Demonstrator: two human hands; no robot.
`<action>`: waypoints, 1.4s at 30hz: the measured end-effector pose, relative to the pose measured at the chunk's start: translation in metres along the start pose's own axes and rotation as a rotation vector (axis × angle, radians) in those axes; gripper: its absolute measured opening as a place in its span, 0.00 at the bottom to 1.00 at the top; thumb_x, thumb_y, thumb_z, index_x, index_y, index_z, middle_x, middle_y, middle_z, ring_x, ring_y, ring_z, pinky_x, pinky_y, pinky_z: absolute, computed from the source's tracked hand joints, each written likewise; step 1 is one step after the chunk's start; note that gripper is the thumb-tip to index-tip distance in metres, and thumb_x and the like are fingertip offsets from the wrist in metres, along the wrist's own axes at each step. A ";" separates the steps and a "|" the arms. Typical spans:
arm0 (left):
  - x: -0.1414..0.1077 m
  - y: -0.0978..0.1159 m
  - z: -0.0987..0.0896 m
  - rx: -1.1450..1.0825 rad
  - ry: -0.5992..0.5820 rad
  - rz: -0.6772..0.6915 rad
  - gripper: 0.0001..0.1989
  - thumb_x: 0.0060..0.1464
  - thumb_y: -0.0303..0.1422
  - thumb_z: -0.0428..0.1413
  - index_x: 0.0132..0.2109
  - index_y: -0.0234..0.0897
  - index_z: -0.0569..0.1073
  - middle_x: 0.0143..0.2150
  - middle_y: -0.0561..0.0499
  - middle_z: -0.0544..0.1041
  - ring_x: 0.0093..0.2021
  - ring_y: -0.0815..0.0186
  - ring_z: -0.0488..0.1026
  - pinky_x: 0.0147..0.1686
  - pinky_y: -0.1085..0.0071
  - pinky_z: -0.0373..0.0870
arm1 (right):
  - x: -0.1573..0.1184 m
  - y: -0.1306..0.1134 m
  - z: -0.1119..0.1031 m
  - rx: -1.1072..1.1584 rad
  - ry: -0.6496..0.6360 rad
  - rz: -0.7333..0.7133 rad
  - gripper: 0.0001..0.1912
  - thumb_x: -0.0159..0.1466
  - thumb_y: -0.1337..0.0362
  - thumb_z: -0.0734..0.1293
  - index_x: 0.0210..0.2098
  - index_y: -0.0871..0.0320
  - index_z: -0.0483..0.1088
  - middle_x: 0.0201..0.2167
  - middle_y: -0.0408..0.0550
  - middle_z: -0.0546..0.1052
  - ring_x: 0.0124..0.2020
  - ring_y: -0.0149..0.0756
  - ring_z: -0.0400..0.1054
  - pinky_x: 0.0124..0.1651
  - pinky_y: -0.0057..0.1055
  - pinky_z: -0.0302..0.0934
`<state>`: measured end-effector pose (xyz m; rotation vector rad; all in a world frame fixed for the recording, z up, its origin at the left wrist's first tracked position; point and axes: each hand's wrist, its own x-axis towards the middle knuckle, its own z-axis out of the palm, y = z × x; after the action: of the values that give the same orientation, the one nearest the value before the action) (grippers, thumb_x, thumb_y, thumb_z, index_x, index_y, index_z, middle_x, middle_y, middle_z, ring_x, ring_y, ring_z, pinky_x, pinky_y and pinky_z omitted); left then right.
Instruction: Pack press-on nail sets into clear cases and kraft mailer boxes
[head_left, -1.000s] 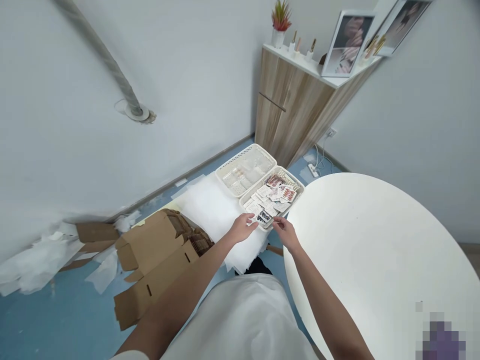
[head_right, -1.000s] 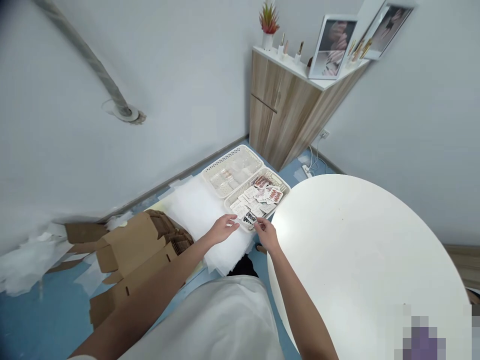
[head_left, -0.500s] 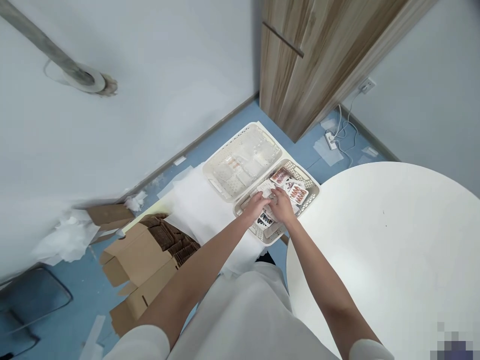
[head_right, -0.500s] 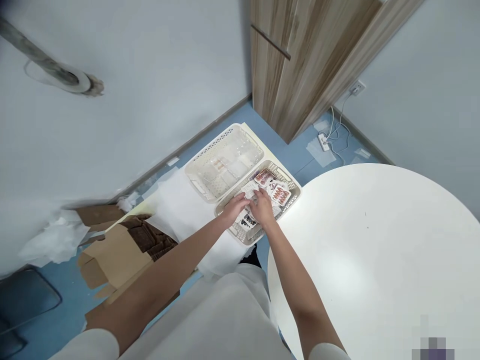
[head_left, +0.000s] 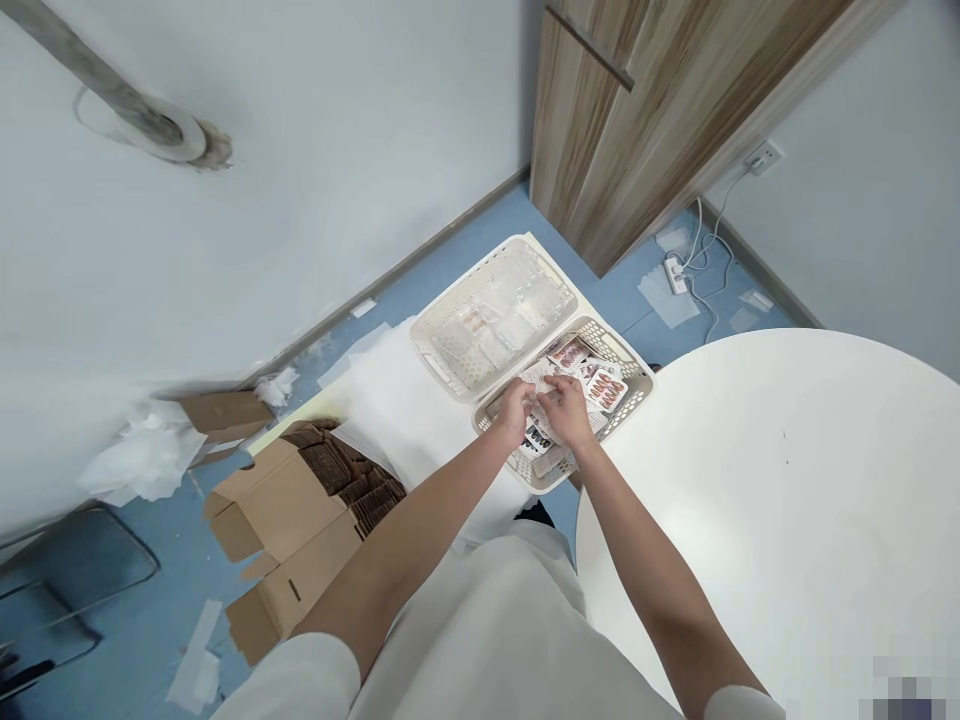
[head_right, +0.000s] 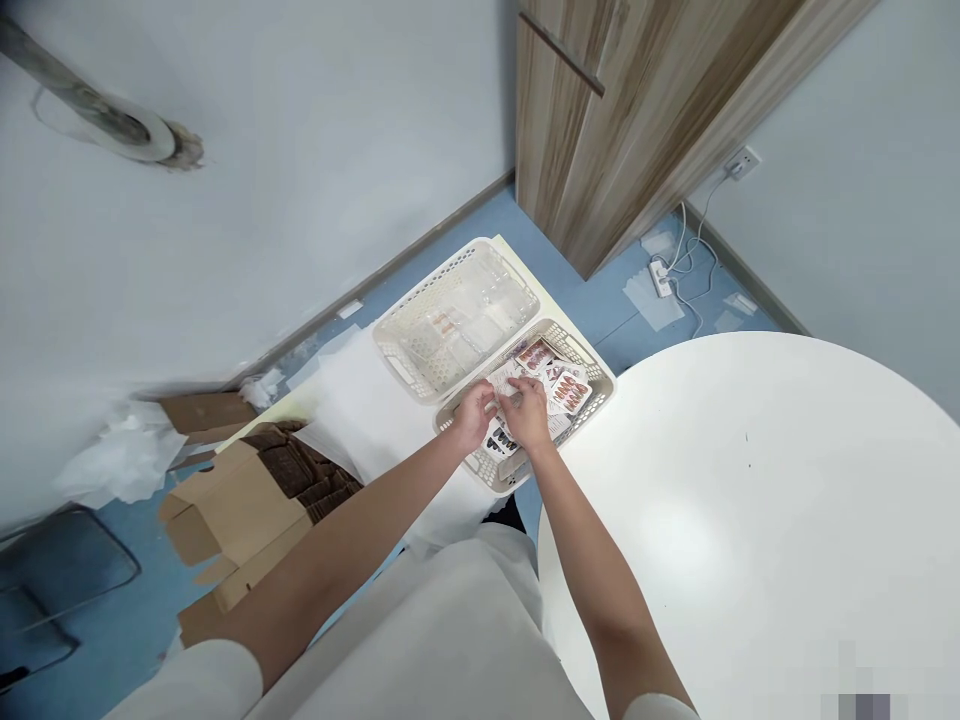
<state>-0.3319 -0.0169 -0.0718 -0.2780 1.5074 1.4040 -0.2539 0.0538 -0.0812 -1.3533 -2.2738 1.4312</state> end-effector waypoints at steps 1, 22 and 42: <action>-0.001 0.002 0.000 -0.052 0.000 -0.021 0.08 0.48 0.34 0.45 0.35 0.39 0.65 0.42 0.53 0.70 0.46 0.68 0.66 0.42 0.72 0.62 | -0.001 0.000 0.000 0.041 0.008 0.020 0.19 0.53 0.60 0.63 0.43 0.60 0.68 0.43 0.53 0.66 0.41 0.39 0.63 0.48 0.38 0.57; -0.142 -0.047 -0.053 0.211 -0.223 0.457 0.32 0.41 0.25 0.55 0.56 0.37 0.57 0.53 0.42 0.64 0.49 0.62 0.65 0.43 0.68 0.66 | -0.176 -0.029 -0.028 0.450 0.221 -0.058 0.25 0.50 0.61 0.64 0.48 0.57 0.61 0.36 0.46 0.68 0.28 0.29 0.63 0.34 0.30 0.62; -0.233 -0.131 -0.030 0.712 -0.723 0.847 0.11 0.50 0.33 0.52 0.41 0.39 0.73 0.46 0.47 0.72 0.47 0.62 0.69 0.46 0.64 0.67 | -0.358 0.028 -0.063 0.565 0.682 0.091 0.22 0.51 0.56 0.65 0.45 0.57 0.65 0.39 0.51 0.70 0.33 0.33 0.67 0.37 0.33 0.64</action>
<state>-0.1432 -0.1846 0.0211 1.2989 1.4074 1.2316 0.0072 -0.1661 0.0476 -1.4517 -1.2822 1.2322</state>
